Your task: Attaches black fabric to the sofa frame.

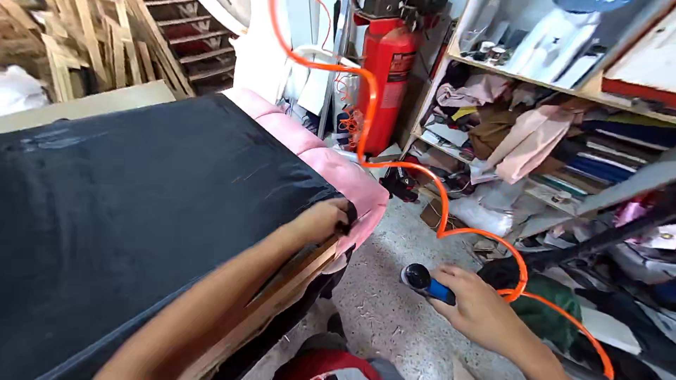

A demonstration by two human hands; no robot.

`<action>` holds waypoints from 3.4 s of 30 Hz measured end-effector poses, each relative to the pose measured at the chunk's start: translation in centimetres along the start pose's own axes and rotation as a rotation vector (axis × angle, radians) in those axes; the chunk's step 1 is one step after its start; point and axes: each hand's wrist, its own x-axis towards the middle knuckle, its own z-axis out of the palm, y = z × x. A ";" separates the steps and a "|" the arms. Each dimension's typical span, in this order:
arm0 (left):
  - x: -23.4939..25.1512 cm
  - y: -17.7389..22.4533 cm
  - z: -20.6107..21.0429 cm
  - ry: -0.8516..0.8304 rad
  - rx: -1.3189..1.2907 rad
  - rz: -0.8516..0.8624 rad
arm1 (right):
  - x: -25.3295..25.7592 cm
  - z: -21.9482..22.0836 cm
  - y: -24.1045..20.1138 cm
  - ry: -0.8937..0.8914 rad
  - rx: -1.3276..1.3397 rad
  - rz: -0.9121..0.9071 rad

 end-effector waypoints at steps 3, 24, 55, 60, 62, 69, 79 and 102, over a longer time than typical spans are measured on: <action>-1.1 -3.8 -3.3 -0.254 0.093 -0.095 | 1.9 -2.0 4.9 -0.042 0.038 -0.043; 1.9 13.7 -3.2 -0.001 0.081 -1.531 | 25.2 -6.4 23.7 -0.307 -0.020 -0.648; 6.6 19.3 32.0 1.323 -0.399 -1.559 | 42.4 0.2 -0.7 0.198 0.010 -1.260; 7.0 19.0 30.1 1.408 -0.821 -1.723 | 42.3 0.4 -0.2 0.213 0.070 -1.219; 6.3 18.4 29.7 1.289 -1.035 -1.668 | 42.2 0.3 0.2 0.230 0.087 -1.189; 3.7 18.6 27.8 0.948 -1.433 -1.602 | 41.0 0.8 1.9 0.290 0.063 -1.056; 6.0 19.6 29.0 1.061 -0.343 -1.585 | 39.3 -0.8 2.4 0.414 0.103 -1.070; 5.2 25.7 23.6 1.299 -1.048 -1.699 | 15.4 14.3 8.7 -1.181 1.346 0.430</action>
